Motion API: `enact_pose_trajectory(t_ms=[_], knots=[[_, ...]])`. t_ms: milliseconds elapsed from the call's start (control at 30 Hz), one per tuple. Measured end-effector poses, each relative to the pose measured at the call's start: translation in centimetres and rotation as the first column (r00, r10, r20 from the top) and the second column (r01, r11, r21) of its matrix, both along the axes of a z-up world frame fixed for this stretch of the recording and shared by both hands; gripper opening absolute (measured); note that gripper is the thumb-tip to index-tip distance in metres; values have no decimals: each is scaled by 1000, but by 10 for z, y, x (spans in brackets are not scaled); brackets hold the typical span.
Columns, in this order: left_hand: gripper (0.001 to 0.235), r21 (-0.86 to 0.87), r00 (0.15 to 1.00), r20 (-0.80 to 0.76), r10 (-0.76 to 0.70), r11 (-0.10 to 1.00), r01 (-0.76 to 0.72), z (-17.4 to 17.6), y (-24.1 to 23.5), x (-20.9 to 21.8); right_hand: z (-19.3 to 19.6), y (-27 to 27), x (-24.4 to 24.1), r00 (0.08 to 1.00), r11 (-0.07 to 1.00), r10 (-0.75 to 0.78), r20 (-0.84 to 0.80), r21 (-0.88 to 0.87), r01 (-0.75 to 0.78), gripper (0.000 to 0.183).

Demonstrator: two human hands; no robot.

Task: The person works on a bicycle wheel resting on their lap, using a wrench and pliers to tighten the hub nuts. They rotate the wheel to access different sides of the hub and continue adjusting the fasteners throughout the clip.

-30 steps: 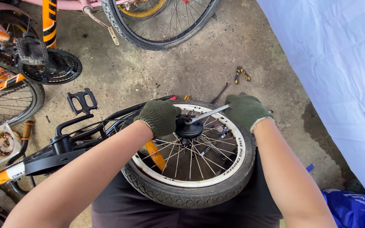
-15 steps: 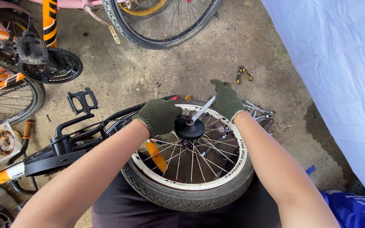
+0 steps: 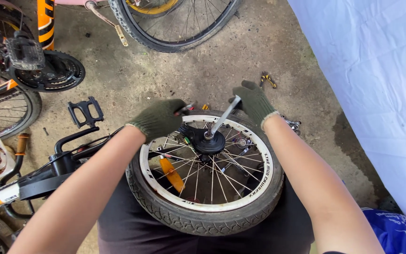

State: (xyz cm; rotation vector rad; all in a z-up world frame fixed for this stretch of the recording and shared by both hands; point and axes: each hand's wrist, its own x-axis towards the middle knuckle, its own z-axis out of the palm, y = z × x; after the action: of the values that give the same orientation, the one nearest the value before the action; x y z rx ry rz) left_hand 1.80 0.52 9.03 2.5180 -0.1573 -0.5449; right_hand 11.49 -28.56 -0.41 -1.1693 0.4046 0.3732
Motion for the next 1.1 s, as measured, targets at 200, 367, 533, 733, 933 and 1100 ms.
enact_pose_trajectory(t_ms=[200,367,533,733,933,1100], knots=[[35,-66,989,-38,143,987,-145,-6,-21,-6,-67,79,45,826,398,507,-246,-784,-477,70],[43,-106,895,-111,431,891,-442,-11,24,-14,59,151,9,566,401,817,109,-813,-423,44],[45,-250,797,-141,588,758,-603,40,56,-27,127,164,-42,146,345,938,315,-895,-284,35],[41,-503,727,-219,651,563,-655,46,48,-39,198,111,-101,204,532,843,498,-828,-175,25],[44,-558,801,-279,529,590,-584,71,5,-53,222,25,-161,452,551,779,434,-818,-165,17],[46,-397,891,-257,375,800,-451,77,-26,-67,191,-29,-192,781,541,573,249,-830,-133,22]])
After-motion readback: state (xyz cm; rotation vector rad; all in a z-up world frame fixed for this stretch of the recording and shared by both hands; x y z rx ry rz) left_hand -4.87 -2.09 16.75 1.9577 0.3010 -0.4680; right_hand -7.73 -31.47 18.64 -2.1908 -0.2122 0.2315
